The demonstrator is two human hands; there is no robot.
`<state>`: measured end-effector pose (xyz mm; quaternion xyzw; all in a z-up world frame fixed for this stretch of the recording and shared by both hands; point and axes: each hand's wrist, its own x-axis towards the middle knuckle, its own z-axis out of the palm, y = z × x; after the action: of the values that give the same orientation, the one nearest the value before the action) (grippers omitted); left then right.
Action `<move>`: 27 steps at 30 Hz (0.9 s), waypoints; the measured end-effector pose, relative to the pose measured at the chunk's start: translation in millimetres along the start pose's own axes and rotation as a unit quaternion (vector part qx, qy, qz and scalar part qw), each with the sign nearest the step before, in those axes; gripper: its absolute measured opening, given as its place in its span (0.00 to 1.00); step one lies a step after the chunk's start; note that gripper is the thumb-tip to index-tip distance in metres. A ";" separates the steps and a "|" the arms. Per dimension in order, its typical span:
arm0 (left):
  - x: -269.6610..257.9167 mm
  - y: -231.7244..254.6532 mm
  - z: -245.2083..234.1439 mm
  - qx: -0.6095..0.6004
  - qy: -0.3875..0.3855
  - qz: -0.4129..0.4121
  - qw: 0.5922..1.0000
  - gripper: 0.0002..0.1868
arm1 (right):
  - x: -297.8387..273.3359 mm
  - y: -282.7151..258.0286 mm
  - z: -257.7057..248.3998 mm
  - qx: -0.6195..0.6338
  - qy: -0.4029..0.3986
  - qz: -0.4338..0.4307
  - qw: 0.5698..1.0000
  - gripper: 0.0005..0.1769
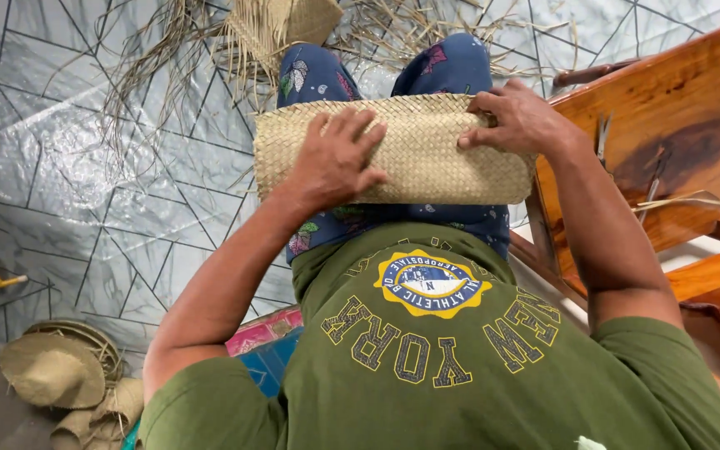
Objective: Trimming excess straw ends from a woven mat and a woven hat using scissors
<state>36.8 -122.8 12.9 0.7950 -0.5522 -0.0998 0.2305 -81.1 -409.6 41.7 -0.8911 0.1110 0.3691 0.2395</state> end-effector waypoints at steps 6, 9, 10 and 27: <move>33.2 -6.8 24.3 -0.032 -0.172 -0.160 0.971 0.30 | -0.8 -22.6 1.5 0.007 0.119 0.057 0.991 0.52; 60.5 -27.1 36.5 -0.068 -0.206 -0.194 0.957 0.47 | -4.0 -17.2 7.2 0.083 0.104 0.080 0.988 0.39; 65.7 -30.1 31.2 -0.080 -0.241 -0.201 0.946 0.46 | -2.7 -11.1 13.5 0.079 0.125 0.058 0.987 0.37; -233.5 -31.3 -58.7 -0.511 0.159 -0.510 0.673 0.23 | 67.2 -10.5 -18.5 0.370 0.270 -0.157 0.875 0.13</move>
<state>0.6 116.9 27.0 0.7150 0.1215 -0.3403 0.5985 -18.7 -411.5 8.9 -0.8079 0.1585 0.0032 0.5675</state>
